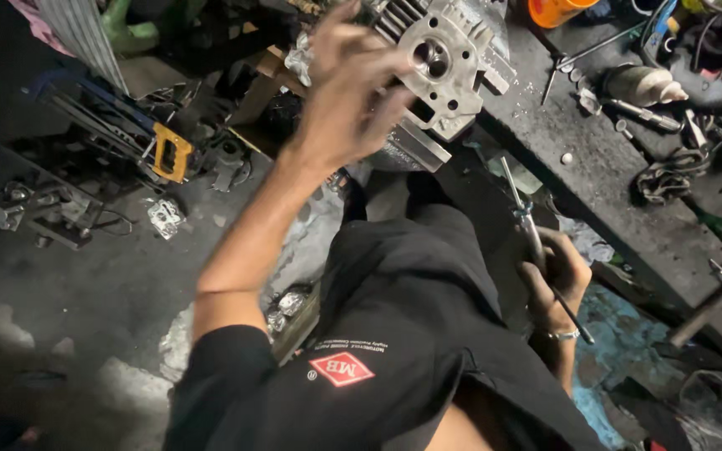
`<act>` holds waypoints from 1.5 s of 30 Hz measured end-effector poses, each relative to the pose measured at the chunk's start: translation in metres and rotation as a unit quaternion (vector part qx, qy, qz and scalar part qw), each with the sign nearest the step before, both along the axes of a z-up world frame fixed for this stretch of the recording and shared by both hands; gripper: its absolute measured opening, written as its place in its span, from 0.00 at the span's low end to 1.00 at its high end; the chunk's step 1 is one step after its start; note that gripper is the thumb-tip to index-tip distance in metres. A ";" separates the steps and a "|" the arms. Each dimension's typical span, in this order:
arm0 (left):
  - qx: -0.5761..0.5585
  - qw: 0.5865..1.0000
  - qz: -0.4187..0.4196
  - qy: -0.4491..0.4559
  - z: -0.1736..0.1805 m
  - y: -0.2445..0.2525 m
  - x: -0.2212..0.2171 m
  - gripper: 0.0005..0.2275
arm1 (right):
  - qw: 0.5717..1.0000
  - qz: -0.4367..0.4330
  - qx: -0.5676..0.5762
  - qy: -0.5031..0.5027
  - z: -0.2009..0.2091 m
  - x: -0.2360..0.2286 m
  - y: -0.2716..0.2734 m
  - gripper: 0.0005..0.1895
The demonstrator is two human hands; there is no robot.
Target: The person works on a disassembled engine block, using a wrench to tighten bolts and a cloth to wipe surfaces. They handle small metal parts and tools, occasionally adjusting the engine block on the workbench.
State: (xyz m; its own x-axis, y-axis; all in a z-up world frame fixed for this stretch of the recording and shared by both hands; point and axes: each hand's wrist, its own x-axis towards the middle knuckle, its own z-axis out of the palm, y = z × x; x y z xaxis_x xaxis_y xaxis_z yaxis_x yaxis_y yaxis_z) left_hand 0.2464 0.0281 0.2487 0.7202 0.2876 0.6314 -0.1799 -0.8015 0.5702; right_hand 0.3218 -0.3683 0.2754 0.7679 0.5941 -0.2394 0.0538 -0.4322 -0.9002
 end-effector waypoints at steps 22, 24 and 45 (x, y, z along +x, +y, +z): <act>-0.430 0.853 -0.119 0.272 -0.053 -0.288 0.059 0.38 | 0.927 0.333 -0.164 -0.048 -0.033 0.135 -0.020 0.51; -0.516 0.811 -0.092 0.258 -0.068 -0.298 0.064 0.26 | 0.913 0.382 -0.140 -0.009 -0.039 0.146 -0.033 0.47; -0.423 0.836 0.045 0.347 -0.077 -0.393 0.129 0.10 | 0.921 0.119 -0.281 -0.243 -0.136 0.310 -0.227 0.52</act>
State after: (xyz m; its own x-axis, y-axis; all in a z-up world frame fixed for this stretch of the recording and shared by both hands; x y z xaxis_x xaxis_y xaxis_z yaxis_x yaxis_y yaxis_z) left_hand 0.3749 -0.3649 0.1722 0.7804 0.4921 -0.3857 0.4678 -0.0503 0.8824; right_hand 0.6316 -0.5954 0.1393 0.7299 0.6465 -0.2219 0.5447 -0.7463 -0.3826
